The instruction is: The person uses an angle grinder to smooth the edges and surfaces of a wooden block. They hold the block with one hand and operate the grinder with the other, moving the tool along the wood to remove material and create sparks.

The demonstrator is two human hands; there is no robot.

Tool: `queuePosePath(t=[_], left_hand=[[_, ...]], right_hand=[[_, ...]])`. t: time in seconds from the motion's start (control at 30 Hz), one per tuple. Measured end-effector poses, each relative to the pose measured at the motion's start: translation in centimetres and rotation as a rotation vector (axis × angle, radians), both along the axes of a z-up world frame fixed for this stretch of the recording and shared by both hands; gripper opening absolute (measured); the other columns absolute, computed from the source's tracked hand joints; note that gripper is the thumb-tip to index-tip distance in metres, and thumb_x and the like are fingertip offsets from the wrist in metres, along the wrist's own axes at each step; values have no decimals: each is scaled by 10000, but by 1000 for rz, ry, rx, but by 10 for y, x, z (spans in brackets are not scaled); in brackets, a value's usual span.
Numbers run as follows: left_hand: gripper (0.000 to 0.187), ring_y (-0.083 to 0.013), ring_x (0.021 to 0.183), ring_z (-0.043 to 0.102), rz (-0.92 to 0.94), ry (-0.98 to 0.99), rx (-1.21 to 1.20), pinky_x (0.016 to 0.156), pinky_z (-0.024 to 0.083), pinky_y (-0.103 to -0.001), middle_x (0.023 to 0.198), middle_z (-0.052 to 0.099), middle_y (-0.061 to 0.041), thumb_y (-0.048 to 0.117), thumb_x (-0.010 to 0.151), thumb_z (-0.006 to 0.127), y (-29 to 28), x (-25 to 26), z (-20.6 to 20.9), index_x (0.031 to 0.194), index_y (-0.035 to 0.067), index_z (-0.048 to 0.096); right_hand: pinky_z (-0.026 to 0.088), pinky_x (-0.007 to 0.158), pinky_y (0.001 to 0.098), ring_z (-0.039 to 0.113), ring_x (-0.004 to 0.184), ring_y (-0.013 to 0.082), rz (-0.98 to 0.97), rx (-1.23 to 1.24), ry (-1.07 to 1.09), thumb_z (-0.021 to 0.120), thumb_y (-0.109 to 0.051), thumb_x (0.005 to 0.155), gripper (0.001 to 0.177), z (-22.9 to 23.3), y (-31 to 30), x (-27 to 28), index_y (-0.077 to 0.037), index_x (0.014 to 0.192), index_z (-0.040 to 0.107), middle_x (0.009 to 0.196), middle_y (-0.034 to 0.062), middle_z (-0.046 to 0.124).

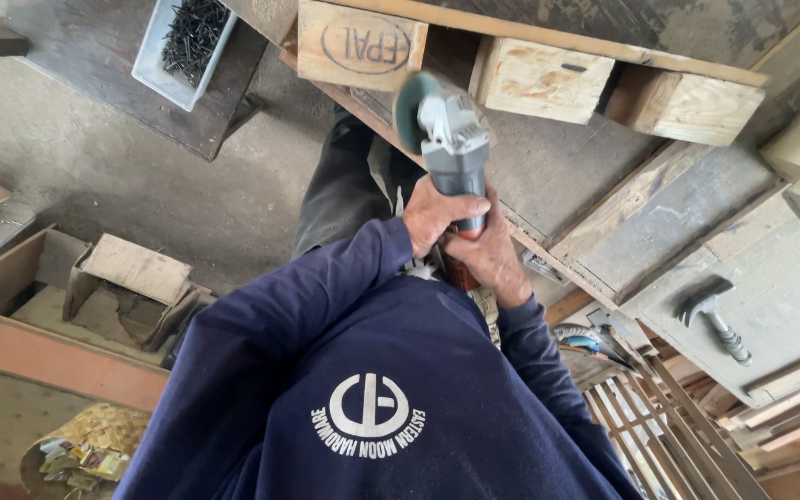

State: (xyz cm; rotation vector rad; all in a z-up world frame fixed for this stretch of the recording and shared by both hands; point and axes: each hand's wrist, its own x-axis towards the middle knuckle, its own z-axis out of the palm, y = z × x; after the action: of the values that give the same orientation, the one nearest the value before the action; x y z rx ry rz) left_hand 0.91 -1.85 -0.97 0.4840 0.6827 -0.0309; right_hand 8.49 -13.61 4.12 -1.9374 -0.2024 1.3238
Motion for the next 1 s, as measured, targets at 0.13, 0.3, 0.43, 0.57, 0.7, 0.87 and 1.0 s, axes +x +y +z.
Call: queuePosePath(t=[0.13, 0.3, 0.43, 0.57, 0.7, 0.87, 1.0], left_hand=[[310, -191, 759, 688, -48, 107, -27, 702, 599, -347, 888, 708, -109, 106, 790, 830, -18, -6, 5, 1043, -9, 693], [339, -180, 816, 700, -80, 34, -25, 760, 611, -343, 932, 710, -96, 111, 786, 832, -14, -9, 18, 1074, 5, 686], [365, -177, 870, 695, -128, -72, 1, 818, 601, -349, 985, 720, -93, 118, 800, 841, 10, -12, 24, 1112, 3, 691], [401, -178, 946, 690, -231, -177, -59, 879, 595, -355, 1045, 714, -77, 123, 803, 852, 48, -11, 21, 1152, 29, 678], [407, -182, 969, 691, -294, -175, -205, 902, 594, -353, 1060, 713, -76, 129, 810, 841, 90, -21, 20, 1171, 45, 674], [362, -180, 959, 683, -222, -32, -288, 902, 583, -354, 1038, 705, -72, 110, 819, 821, 129, -38, 41, 1140, 31, 673], [316, -185, 917, 672, -108, 87, -193, 858, 578, -358, 1003, 698, -78, 96, 838, 805, 146, -50, 64, 1114, 15, 673]], right_hand=[[551, 998, 366, 649, 1177, 247, -43, 95, -5, 785, -173, 727, 1056, 6, -20, -9, -32, 1613, 227, 1320, 179, 601], [553, 981, 371, 650, 1173, 239, -3, 58, -81, 809, -161, 716, 1087, 20, -24, -15, -34, 1615, 212, 1328, 162, 597], [571, 959, 381, 653, 1156, 241, -59, 86, -32, 804, -166, 701, 1120, 26, -9, -18, -42, 1622, 179, 1318, 165, 595], [565, 982, 393, 631, 1190, 247, -106, 146, -87, 811, -167, 695, 1141, 32, 22, -29, -37, 1618, 153, 1369, 171, 554], [551, 1024, 418, 625, 1253, 295, -147, 57, -181, 796, -164, 747, 1084, 51, 69, -52, -43, 1640, 195, 1408, 220, 560], [568, 979, 420, 707, 1179, 314, -119, -293, -238, 764, -259, 735, 1081, 80, 132, -73, -81, 1632, 187, 1329, 226, 642], [548, 958, 476, 675, 1173, 407, 65, -265, -387, 806, -270, 761, 1042, 97, 159, -79, -69, 1613, 241, 1371, 252, 604]])
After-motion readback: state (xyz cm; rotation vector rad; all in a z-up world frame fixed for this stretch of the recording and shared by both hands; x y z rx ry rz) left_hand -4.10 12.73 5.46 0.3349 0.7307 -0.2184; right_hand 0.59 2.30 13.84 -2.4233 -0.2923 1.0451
